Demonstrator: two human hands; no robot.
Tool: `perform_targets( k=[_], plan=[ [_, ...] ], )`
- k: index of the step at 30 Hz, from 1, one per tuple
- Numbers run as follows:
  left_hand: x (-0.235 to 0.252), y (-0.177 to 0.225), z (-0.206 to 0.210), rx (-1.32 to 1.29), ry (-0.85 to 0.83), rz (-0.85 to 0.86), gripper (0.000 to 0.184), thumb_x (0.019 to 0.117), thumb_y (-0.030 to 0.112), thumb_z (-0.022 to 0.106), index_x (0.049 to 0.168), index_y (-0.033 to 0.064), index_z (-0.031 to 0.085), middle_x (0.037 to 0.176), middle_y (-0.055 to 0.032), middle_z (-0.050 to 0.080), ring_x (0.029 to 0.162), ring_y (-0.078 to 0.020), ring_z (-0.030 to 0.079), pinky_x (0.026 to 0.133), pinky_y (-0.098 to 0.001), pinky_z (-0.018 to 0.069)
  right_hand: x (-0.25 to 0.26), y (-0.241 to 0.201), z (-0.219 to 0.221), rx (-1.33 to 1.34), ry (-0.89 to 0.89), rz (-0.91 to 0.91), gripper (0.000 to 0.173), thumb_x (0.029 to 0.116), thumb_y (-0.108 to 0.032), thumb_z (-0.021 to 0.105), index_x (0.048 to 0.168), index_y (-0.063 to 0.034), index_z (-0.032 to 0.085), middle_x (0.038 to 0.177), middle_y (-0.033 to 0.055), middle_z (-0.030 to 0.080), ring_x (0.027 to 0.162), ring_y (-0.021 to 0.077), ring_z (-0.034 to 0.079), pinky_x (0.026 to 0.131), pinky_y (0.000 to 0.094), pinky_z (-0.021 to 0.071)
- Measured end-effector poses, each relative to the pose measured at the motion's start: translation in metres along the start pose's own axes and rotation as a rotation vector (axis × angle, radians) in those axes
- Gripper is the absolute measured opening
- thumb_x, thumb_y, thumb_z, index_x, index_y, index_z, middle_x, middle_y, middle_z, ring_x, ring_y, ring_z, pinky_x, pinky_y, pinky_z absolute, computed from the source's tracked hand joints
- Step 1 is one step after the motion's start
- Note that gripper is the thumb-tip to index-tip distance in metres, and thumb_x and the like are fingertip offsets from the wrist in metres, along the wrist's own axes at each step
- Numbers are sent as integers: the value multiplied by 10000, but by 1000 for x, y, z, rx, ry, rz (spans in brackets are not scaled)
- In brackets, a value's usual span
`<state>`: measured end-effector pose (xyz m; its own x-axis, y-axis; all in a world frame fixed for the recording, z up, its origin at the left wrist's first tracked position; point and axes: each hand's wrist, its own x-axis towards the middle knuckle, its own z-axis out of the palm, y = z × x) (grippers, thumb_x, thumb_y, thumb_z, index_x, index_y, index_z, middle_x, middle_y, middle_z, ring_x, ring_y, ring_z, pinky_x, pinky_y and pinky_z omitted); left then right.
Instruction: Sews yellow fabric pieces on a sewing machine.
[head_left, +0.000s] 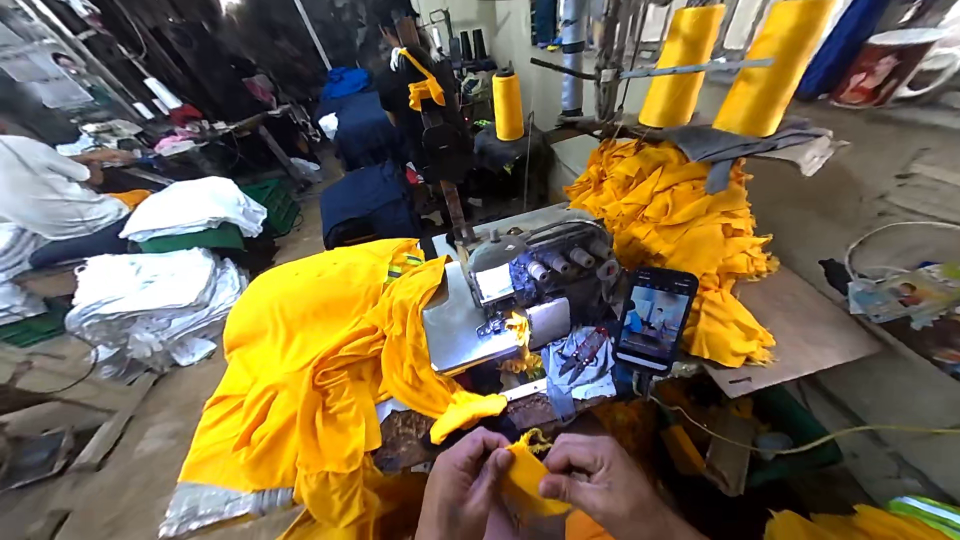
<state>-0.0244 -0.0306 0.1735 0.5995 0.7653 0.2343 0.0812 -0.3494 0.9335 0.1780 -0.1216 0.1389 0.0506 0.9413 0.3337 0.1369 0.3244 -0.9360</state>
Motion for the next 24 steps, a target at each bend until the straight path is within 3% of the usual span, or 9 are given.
perform_targets(
  k=[5, 9, 13, 15, 18, 22, 24],
  plan=[
    [4, -7, 4, -29, 10, 50, 162, 1010, 174, 622, 968, 48, 715, 899, 13, 703, 812, -21, 665, 740, -201, 578, 3, -2, 1, 60, -24, 30, 317, 943, -345, 743, 1000, -34, 770, 960, 36, 737, 913, 72, 693, 816, 247, 599],
    [4, -8, 4, -36, 10, 58, 146, 1007, 160, 621, 970, 48, 708, 905, 9, 701, 815, -23, 664, 738, -196, 577, 7, 0, 0, 47, -45, 35, 258, 917, -287, 781, 916, -30, 765, 904, 34, 724, 862, 64, 677, 770, 230, 579],
    [5, -8, 3, -31, -14, 80, 148, 1009, 162, 623, 974, 43, 704, 907, 7, 699, 806, -23, 662, 730, -189, 577, 12, -2, -6, 39, -66, 83, 256, 861, -264, 832, 922, -27, 760, 905, 22, 705, 864, 43, 655, 772, 205, 558],
    [6, -9, 3, -22, -16, 100, 157, 1014, 169, 618, 975, 42, 702, 915, 6, 697, 806, -21, 658, 728, -184, 573, 14, -4, -9, 42, -119, 78, 306, 898, -318, 797, 960, -21, 759, 908, 21, 704, 866, 33, 655, 774, 197, 559],
    [8, -10, 1, -16, -21, 128, 155, 1015, 164, 616, 972, 41, 701, 914, 2, 694, 811, -20, 656, 732, -179, 572, 16, -4, -10, 42, -171, 35, 311, 964, -301, 726, 908, 5, 741, 835, 39, 683, 792, 36, 628, 712, 196, 526],
    [10, -12, -2, -1, -31, 152, 141, 1017, 126, 600, 985, 29, 698, 926, -11, 695, 847, -35, 663, 769, -198, 577, 16, -4, -10, 34, -189, 65, 297, 974, -270, 712, 890, 14, 738, 834, 54, 694, 782, 43, 633, 710, 204, 528],
    [9, -12, 1, 146, 63, 180, 150, 1012, 159, 613, 994, 41, 704, 963, -20, 689, 905, -45, 662, 813, -207, 579, 15, -3, -10, 25, -167, 94, 310, 982, -282, 699, 881, 9, 736, 824, 47, 689, 773, 40, 627, 707, 214, 526]
  ],
)
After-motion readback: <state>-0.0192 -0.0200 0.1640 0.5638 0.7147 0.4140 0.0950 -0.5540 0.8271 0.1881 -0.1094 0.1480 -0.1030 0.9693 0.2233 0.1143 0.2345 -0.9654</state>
